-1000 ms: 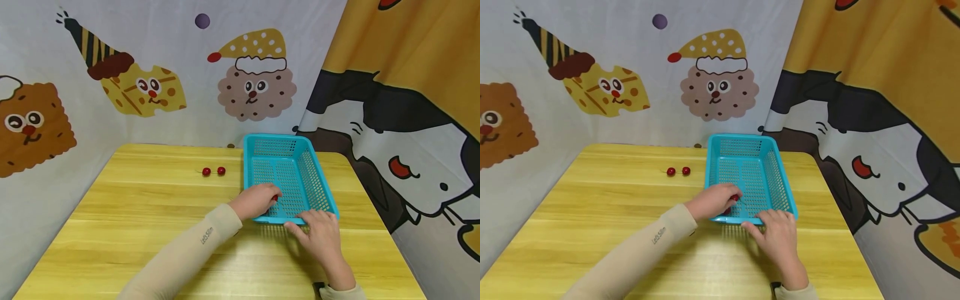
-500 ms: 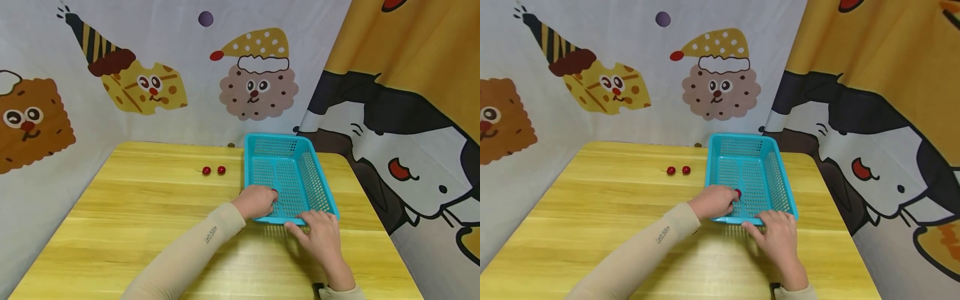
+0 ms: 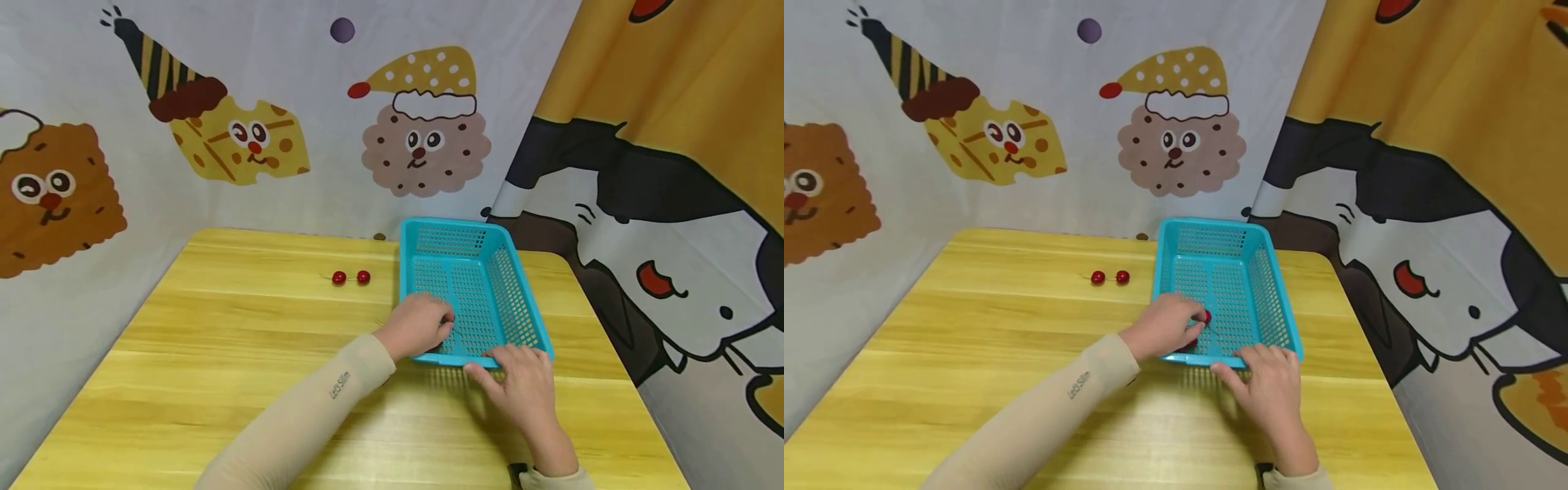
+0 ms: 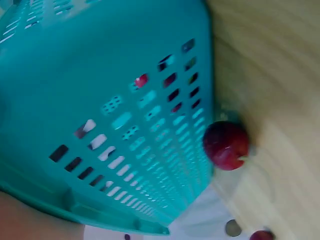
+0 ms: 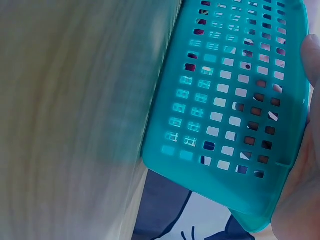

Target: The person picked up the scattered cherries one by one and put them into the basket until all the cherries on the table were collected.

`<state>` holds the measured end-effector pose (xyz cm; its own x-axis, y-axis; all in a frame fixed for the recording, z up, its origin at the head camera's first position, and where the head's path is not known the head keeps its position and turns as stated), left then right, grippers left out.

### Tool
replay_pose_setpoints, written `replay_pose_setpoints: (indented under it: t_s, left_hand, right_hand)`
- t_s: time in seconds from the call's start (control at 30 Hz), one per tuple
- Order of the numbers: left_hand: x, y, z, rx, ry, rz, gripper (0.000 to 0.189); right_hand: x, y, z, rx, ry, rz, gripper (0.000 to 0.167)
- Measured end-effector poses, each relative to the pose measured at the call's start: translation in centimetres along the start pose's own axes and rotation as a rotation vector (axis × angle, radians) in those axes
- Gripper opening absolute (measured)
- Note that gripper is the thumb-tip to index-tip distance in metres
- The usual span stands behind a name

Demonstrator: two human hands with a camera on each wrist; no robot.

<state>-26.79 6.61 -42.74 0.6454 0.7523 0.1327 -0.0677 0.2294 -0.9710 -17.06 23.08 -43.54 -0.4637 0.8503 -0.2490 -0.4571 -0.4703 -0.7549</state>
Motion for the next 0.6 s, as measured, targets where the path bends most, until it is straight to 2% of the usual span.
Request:
replay_pose_setpoints:
  t_s: [0.1, 0.33, 0.47, 0.6]
  left_hand:
    - [-0.8, -0.6, -0.4, 0.098, -0.077, -0.063, 0.021]
    - [-2.2, -1.4, -1.7, 0.247, -0.247, -0.151, 0.033]
    - [-3.5, -1.4, -2.4, 0.281, -0.357, -0.238, 0.047]
    - [-5.0, -0.9, -3.4, 0.267, -0.474, -0.376, 0.062]
  right_hand:
    - [0.0, 0.0, 0.0, -0.007, 0.003, -0.002, 0.073]
    - [0.0, 0.0, 0.1, -0.014, 0.008, -0.005, 0.072]
    - [0.1, -0.1, 0.1, -0.012, 0.008, 0.002, 0.071]
    - [0.2, 0.0, 0.1, -0.019, 0.019, 0.008, 0.070]
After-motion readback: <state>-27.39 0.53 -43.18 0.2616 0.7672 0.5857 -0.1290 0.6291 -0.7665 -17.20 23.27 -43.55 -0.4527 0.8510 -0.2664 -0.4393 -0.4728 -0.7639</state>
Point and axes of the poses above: each hand's wrist, its own z-axis towards the middle knuckle, its own y-axis out of the palm, x = y × z, the point moved 7 cm from there along z, towards the middle knuckle, and after that the axes turned 7 degrees about z, right-handed, at the moved point
